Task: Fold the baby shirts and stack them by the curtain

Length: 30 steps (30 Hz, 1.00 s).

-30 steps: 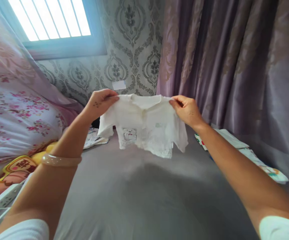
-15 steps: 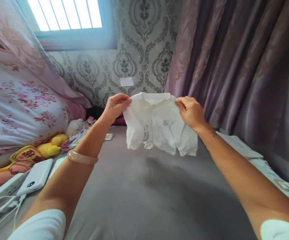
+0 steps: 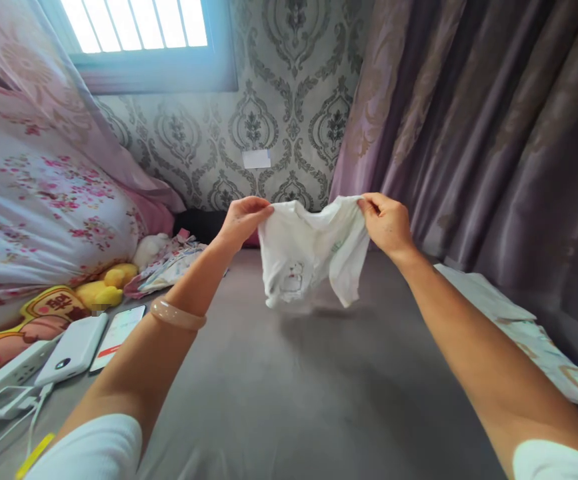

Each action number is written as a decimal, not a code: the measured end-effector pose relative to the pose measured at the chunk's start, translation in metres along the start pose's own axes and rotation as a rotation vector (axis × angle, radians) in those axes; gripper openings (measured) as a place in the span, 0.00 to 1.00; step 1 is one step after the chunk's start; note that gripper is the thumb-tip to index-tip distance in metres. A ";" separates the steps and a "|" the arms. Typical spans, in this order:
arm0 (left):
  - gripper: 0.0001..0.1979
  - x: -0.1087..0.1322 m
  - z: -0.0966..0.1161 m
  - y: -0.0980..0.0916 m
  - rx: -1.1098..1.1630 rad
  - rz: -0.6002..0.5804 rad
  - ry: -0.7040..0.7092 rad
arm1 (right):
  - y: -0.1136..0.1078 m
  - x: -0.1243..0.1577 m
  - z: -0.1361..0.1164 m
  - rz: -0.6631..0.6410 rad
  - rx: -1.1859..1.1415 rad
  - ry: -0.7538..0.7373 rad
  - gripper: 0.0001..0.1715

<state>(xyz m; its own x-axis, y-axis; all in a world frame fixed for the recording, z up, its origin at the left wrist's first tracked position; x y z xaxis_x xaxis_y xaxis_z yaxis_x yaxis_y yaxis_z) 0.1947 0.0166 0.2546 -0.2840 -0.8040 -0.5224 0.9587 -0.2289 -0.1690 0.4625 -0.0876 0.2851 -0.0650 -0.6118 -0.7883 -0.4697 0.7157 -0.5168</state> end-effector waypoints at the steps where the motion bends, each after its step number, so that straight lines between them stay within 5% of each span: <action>1: 0.13 0.000 0.000 -0.003 0.026 0.035 0.005 | -0.002 0.001 0.002 0.029 0.001 0.012 0.23; 10: 0.10 0.000 -0.021 0.001 0.047 0.045 -0.053 | 0.003 0.003 0.020 0.054 0.082 0.066 0.26; 15: 0.09 0.003 -0.013 0.002 -0.007 0.056 0.012 | -0.002 0.007 0.014 0.091 0.146 0.057 0.26; 20: 0.08 0.022 0.018 -0.006 -0.240 0.118 0.174 | -0.017 0.025 -0.006 0.119 0.233 0.014 0.25; 30: 0.10 0.101 0.121 -0.032 -0.723 0.162 0.530 | -0.078 0.060 -0.065 0.073 0.258 -0.109 0.23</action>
<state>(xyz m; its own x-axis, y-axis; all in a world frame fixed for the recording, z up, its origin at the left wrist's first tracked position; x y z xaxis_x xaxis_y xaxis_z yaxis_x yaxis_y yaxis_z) 0.1376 -0.1241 0.3081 -0.2883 -0.3983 -0.8708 0.7945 0.4082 -0.4497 0.4376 -0.2021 0.2999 0.0111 -0.5255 -0.8508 -0.2264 0.8274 -0.5140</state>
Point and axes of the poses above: each hand's wrist, its own x-axis away from the middle knuckle, its own y-axis out of the palm, z = x × y, the point moved 10 cm from there along -x, towards the middle knuckle, and after that the axes turned 3 degrees about -z, right-handed, at the moved point
